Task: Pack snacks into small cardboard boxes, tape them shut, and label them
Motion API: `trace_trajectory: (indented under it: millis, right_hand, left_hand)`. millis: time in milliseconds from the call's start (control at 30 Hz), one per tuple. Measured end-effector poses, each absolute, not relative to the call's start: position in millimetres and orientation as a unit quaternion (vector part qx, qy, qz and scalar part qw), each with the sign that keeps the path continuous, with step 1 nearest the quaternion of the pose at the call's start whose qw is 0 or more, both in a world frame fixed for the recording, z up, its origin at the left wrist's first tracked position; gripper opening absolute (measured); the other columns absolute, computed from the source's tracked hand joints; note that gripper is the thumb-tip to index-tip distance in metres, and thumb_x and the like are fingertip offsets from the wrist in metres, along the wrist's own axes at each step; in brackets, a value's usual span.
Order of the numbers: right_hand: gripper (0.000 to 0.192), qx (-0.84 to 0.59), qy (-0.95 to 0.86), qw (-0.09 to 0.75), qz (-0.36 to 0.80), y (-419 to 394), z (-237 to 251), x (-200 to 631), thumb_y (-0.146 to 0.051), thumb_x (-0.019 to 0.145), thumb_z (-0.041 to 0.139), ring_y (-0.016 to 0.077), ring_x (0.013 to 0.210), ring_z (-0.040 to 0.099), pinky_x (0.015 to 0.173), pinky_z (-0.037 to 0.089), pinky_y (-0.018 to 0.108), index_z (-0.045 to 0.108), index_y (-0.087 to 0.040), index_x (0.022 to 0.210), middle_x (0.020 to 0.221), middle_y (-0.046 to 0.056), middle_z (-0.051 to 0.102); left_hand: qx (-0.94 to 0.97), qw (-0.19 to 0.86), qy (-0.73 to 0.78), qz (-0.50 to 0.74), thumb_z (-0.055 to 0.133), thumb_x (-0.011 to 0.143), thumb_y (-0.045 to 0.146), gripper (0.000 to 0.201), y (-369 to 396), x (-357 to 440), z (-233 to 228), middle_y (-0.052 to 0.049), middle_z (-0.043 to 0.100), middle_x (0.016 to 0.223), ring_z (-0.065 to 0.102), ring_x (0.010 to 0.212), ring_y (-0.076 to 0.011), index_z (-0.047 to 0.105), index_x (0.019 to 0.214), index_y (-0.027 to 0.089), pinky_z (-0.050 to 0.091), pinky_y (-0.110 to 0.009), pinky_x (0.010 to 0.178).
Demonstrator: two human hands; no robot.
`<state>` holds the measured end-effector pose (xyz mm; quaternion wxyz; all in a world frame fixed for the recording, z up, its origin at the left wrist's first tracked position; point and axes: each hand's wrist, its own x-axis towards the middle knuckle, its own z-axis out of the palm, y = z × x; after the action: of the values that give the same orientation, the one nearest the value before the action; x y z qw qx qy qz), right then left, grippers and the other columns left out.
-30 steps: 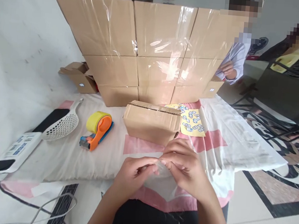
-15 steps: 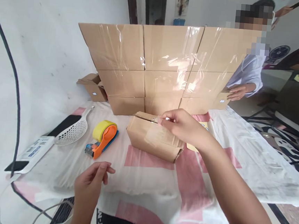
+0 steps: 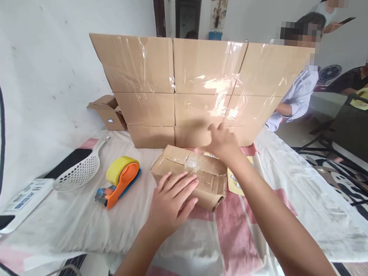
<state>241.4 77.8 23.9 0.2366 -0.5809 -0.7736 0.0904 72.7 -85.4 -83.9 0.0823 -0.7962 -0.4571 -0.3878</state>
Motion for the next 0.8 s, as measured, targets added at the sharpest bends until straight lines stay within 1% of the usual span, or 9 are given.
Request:
trace_trajectory:
  millis: [33, 100, 200, 267, 367, 433, 533, 633, 800]
  right_hand:
    - [0.056, -0.615, -0.743, 0.261, 0.042, 85, 23, 249, -0.030, 0.063, 0.093, 0.0403, 0.109, 0.061, 0.093, 0.047, 0.053, 0.065, -0.016, 0.109, 0.125, 0.021, 0.057]
    - [0.061, -0.634, -0.714, 0.297, 0.006, 95, 17, 266, -0.033, 0.070, 0.088, 0.0415, 0.117, 0.058, 0.098, 0.046, 0.056, 0.059, -0.016, 0.121, 0.128, 0.022, 0.054]
    - [0.059, -0.571, -0.748, 0.326, 0.082, 87, 3, 280, -0.051, 0.080, 0.076, 0.0361, 0.114, 0.060, 0.096, 0.049, 0.051, 0.059, -0.019, 0.127, 0.125, 0.017, 0.058]
    - [0.067, -0.522, -0.778, 0.299, 0.182, 73, -5, 277, -0.062, 0.080, 0.073, 0.0326, 0.112, 0.063, 0.094, 0.051, 0.046, 0.060, -0.022, 0.132, 0.127, 0.015, 0.062]
    - [0.080, -0.520, -0.781, 0.196, 0.284, 65, -8, 262, -0.068, 0.068, 0.080, 0.0319, 0.108, 0.068, 0.089, 0.054, 0.040, 0.064, -0.024, 0.132, 0.128, 0.013, 0.068]
    - [0.073, -0.561, -0.762, 0.188, 0.263, 75, -7, 259, -0.063, 0.071, 0.079, 0.0353, 0.114, 0.066, 0.091, 0.052, 0.041, 0.066, -0.020, 0.128, 0.131, 0.014, 0.068]
    - [0.044, -0.633, -0.701, 0.285, 0.159, 103, -10, 289, -0.045, 0.092, 0.058, 0.0353, 0.123, 0.062, 0.100, 0.047, 0.045, 0.067, -0.016, 0.124, 0.132, 0.016, 0.068]
    - [0.025, -0.680, -0.635, 0.357, 0.086, 119, -30, 356, -0.031, 0.091, 0.055, 0.0266, 0.099, 0.070, 0.089, 0.051, 0.037, 0.074, -0.018, 0.099, 0.104, 0.010, 0.077]
    - [0.025, -0.715, -0.611, 0.329, 0.083, 118, -82, 446, -0.023, 0.088, 0.052, 0.0270, 0.091, 0.070, 0.080, 0.052, 0.037, 0.075, -0.015, 0.089, 0.095, 0.012, 0.077]
  left_hand:
    - [-0.792, 0.081, -0.463, -0.391, 0.055, 0.098, 0.023, 0.035, -89, 73, -85, -0.005, 0.069, 0.138, 0.059, 0.133, -0.0228, 0.063, 0.132, 0.021, 0.024, -0.041, 0.121]
    - [-0.788, 0.084, -0.467, -0.392, 0.055, 0.098, 0.021, 0.035, -93, 73, -85, -0.004, 0.069, 0.137, 0.058, 0.133, -0.0224, 0.063, 0.132, 0.021, 0.022, -0.041, 0.121]
    - [-0.794, 0.096, -0.463, -0.381, 0.055, 0.098, 0.020, 0.035, -91, 73, -83, -0.004, 0.068, 0.139, 0.057, 0.132, -0.0228, 0.062, 0.132, 0.021, 0.023, -0.041, 0.120]
    - [-0.796, 0.111, -0.465, -0.372, 0.057, 0.097, 0.022, 0.036, -86, 76, -82, -0.004, 0.067, 0.141, 0.058, 0.131, -0.0238, 0.062, 0.133, 0.022, 0.025, -0.042, 0.119]
    - [-0.791, 0.134, -0.473, -0.363, 0.059, 0.098, 0.025, 0.037, -81, 79, -86, -0.004, 0.067, 0.141, 0.058, 0.130, -0.0255, 0.061, 0.135, 0.023, 0.027, -0.044, 0.118]
    - [-0.787, 0.148, -0.475, -0.365, 0.059, 0.098, 0.024, 0.039, -81, 81, -90, -0.006, 0.068, 0.139, 0.058, 0.130, -0.0264, 0.060, 0.136, 0.022, 0.028, -0.046, 0.117]
    - [-0.777, 0.176, -0.478, -0.371, 0.060, 0.097, 0.021, 0.039, -85, 81, -97, -0.008, 0.070, 0.135, 0.059, 0.128, -0.0277, 0.060, 0.136, 0.020, 0.030, -0.047, 0.116]
    - [-0.768, 0.218, -0.475, -0.371, 0.064, 0.095, 0.023, 0.039, -86, 82, -97, -0.009, 0.073, 0.129, 0.062, 0.121, -0.0284, 0.062, 0.134, 0.019, 0.032, -0.047, 0.113]
    - [-0.761, 0.260, -0.484, -0.345, 0.066, 0.095, 0.029, 0.033, -72, 91, -93, -0.007, 0.076, 0.121, 0.065, 0.105, -0.0262, 0.067, 0.127, 0.021, 0.033, -0.045, 0.103]
